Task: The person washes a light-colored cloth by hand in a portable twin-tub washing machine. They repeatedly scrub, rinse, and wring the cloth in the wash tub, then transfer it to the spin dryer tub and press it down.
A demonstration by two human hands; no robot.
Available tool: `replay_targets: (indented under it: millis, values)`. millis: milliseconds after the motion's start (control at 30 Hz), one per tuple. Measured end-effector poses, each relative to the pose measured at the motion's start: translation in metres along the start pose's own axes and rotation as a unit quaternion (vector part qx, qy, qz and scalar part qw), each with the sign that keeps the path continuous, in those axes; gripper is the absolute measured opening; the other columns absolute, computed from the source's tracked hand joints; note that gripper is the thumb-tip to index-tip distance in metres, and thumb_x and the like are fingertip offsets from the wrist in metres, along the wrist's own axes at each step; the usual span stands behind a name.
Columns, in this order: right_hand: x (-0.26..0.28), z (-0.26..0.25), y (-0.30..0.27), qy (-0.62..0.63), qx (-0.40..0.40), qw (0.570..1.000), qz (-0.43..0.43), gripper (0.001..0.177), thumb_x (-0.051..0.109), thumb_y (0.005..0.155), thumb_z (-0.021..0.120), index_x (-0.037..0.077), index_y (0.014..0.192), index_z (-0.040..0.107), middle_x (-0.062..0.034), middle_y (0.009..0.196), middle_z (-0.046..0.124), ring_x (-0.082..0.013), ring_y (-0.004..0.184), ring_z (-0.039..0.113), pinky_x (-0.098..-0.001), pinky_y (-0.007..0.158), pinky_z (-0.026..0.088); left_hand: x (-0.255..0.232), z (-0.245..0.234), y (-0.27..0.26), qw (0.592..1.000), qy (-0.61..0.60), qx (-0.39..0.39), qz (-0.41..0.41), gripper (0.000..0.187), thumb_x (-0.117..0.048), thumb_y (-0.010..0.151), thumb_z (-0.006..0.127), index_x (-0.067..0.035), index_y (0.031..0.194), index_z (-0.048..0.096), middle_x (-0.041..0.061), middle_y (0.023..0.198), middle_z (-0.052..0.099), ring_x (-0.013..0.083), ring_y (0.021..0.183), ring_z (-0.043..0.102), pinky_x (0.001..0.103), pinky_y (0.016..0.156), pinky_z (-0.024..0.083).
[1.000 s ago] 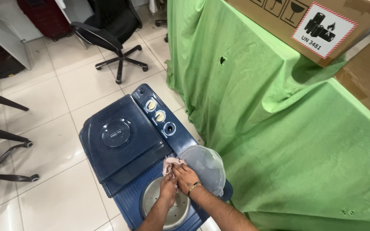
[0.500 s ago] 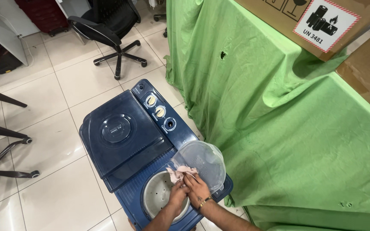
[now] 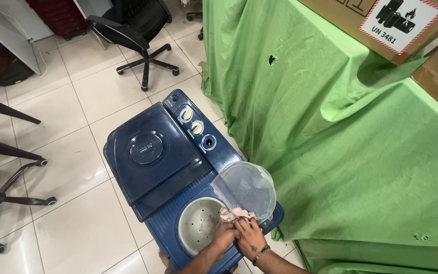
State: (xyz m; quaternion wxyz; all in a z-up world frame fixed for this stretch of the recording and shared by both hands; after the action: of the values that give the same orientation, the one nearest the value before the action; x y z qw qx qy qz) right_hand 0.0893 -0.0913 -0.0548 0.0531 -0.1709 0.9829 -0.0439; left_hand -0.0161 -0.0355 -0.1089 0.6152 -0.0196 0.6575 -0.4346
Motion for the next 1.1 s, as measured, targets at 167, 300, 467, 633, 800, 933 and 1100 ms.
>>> replay_targets:
  millis: [167,300,467,633,800,933,1100]
  values:
    - [-0.003,0.0,-0.011,0.027,0.054,0.998,0.024,0.043,0.027,0.087,0.058,0.0,0.117,0.072,-0.0158,0.134,0.055,-0.0323,0.133,0.041,-0.0574,0.106,0.03,0.016,0.009,0.004,0.995,-0.066,0.056,-0.056,0.017,-0.007,0.077,0.063,0.0,0.09,0.072,0.008,0.086,0.07,0.0192,0.085,0.065,0.033,0.08,0.052]
    - [-0.018,-0.006,-0.023,0.011,-0.011,0.998,0.065,0.042,0.027,0.084,0.058,0.001,0.113,0.073,-0.0174,0.13,0.057,-0.0341,0.129,0.044,-0.0566,0.101,0.033,0.014,0.027,0.006,0.988,-0.125,0.078,-0.04,0.026,-0.007,0.078,0.063,0.0,0.101,0.072,0.01,0.096,0.072,0.0216,0.094,0.067,0.036,0.086,0.052]
    - [-0.053,-0.035,-0.026,-0.069,-0.139,0.98,0.127,0.041,0.023,0.083,0.058,-0.001,0.114,0.07,-0.0159,0.123,0.061,-0.0319,0.125,0.051,-0.053,0.101,0.04,-0.023,0.053,0.003,0.971,-0.203,0.107,-0.062,0.05,-0.015,0.09,0.064,-0.005,0.139,0.056,0.006,0.131,0.067,0.0166,0.121,0.062,0.034,0.1,0.048]
    - [-0.099,-0.083,-0.03,-0.045,-0.196,0.971,0.132,0.037,0.018,0.08,0.06,-0.001,0.11,0.069,-0.0153,0.126,0.063,-0.0313,0.126,0.055,-0.0456,0.101,0.046,-0.091,0.079,0.003,0.968,-0.213,0.129,0.019,0.061,-0.011,0.091,0.062,-0.003,0.149,0.047,0.01,0.133,0.064,0.0207,0.121,0.062,0.036,0.1,0.05]
    - [-0.113,-0.102,-0.015,0.019,-0.263,0.949,0.171,0.041,0.012,0.09,0.058,-0.006,0.126,0.061,-0.017,0.144,0.056,-0.0318,0.136,0.052,-0.0404,0.105,0.047,-0.13,0.077,0.014,0.963,-0.231,0.09,0.107,0.055,-0.008,0.092,0.062,-0.004,0.146,0.05,0.011,0.124,0.069,0.0207,0.11,0.065,0.031,0.094,0.052]
    - [-0.105,-0.093,0.004,-0.011,-0.277,0.941,0.196,0.054,0.017,0.081,0.057,0.001,0.132,0.054,-0.0179,0.145,0.05,-0.0353,0.135,0.049,-0.0475,0.112,0.039,-0.132,0.058,0.029,0.974,-0.163,-0.006,0.156,0.041,-0.009,0.1,0.055,-0.005,0.14,0.065,0.008,0.119,0.068,0.0174,0.104,0.061,0.03,0.088,0.05]
    - [-0.085,-0.057,0.012,-0.014,-0.204,0.957,0.206,0.057,0.019,0.086,0.056,0.002,0.14,0.052,-0.0129,0.149,0.05,-0.0256,0.128,0.051,-0.0489,0.115,0.031,-0.11,0.039,0.032,0.95,0.068,-0.126,0.278,0.053,0.011,0.079,0.059,-0.005,0.128,0.068,0.009,0.127,0.068,0.024,0.12,0.063,0.032,0.101,0.049]
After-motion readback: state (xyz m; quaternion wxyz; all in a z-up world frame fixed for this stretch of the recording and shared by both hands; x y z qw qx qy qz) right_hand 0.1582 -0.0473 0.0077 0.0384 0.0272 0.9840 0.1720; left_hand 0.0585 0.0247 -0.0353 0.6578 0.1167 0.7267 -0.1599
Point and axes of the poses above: each hand's wrist, its own y-axis towards the middle knuckle, its own z-axis out of the palm, x = y × z, the point moved 3 cm from there along y, towards the middle knuckle
